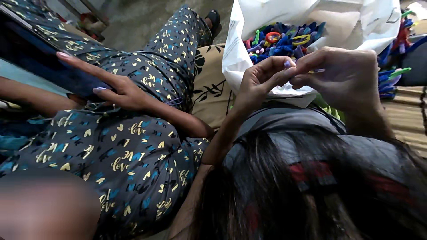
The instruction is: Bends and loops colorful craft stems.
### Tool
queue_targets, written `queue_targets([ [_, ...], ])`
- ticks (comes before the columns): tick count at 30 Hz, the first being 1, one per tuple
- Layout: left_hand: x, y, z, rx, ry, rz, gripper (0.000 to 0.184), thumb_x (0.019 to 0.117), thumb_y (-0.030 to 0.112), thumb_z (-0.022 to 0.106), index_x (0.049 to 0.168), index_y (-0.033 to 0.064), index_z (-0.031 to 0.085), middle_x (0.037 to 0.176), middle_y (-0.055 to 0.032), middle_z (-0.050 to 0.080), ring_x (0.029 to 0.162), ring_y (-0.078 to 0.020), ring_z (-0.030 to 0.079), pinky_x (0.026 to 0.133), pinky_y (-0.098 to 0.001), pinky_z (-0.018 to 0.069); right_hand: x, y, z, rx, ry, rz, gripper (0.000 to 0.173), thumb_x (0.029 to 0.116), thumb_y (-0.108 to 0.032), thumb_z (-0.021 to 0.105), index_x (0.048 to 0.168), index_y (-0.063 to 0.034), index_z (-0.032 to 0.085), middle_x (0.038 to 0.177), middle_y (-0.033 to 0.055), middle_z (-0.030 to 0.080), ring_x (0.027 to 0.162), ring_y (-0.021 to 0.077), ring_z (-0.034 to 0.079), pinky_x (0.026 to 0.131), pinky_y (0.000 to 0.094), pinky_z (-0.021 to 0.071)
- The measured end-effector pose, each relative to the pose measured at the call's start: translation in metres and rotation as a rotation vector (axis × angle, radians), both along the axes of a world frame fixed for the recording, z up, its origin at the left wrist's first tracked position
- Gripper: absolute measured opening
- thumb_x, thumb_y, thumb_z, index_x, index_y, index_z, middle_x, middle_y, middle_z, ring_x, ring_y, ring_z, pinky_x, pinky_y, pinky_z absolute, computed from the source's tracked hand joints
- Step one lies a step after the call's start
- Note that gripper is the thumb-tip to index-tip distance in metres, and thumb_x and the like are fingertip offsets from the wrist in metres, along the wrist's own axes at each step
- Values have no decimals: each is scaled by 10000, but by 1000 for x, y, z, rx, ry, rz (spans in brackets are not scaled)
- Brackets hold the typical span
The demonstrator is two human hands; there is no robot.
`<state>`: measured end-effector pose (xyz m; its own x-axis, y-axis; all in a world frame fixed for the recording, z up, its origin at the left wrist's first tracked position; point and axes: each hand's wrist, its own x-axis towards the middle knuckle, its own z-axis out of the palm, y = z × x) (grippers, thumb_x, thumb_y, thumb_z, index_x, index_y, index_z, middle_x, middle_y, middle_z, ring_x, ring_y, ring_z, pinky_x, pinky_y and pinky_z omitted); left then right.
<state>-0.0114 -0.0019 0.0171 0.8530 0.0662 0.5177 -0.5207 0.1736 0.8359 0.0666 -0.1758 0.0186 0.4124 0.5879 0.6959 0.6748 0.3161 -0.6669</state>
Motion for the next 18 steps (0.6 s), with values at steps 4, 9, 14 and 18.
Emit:
queue_targets([
  [4,2,1,-3,-38,13,-35,152,954,-73,559,978,37,662,846,52,699,744,4,638,707,-193,546,-2,0,1,-17,-49,-59,106,930,-37,699,1026,5,682,1034,-8,690,902,9,686,816,195,607],
  [9,3,1,-3,-72,36,-44,168,957,-72,551,984,42,672,863,42,710,764,-11,656,726,-208,563,-3,0,0,-21,-105,-123,107,936,-38,693,1016,31,679,1031,29,688,916,5,684,814,181,602],
  [14,2,-1,-2,-80,75,20,156,948,-89,576,975,20,684,858,26,718,750,-19,666,720,-212,574,-3,2,-1,-16,-105,-163,105,927,-31,703,1005,36,684,1023,41,692,908,13,686,811,182,602],
  [18,1,-2,0,-56,86,65,143,955,-89,566,979,6,671,842,23,703,734,-19,654,710,-206,568,-2,4,-2,-20,-128,-185,115,938,-42,702,1016,40,684,1018,57,697,902,18,689,811,183,600],
])
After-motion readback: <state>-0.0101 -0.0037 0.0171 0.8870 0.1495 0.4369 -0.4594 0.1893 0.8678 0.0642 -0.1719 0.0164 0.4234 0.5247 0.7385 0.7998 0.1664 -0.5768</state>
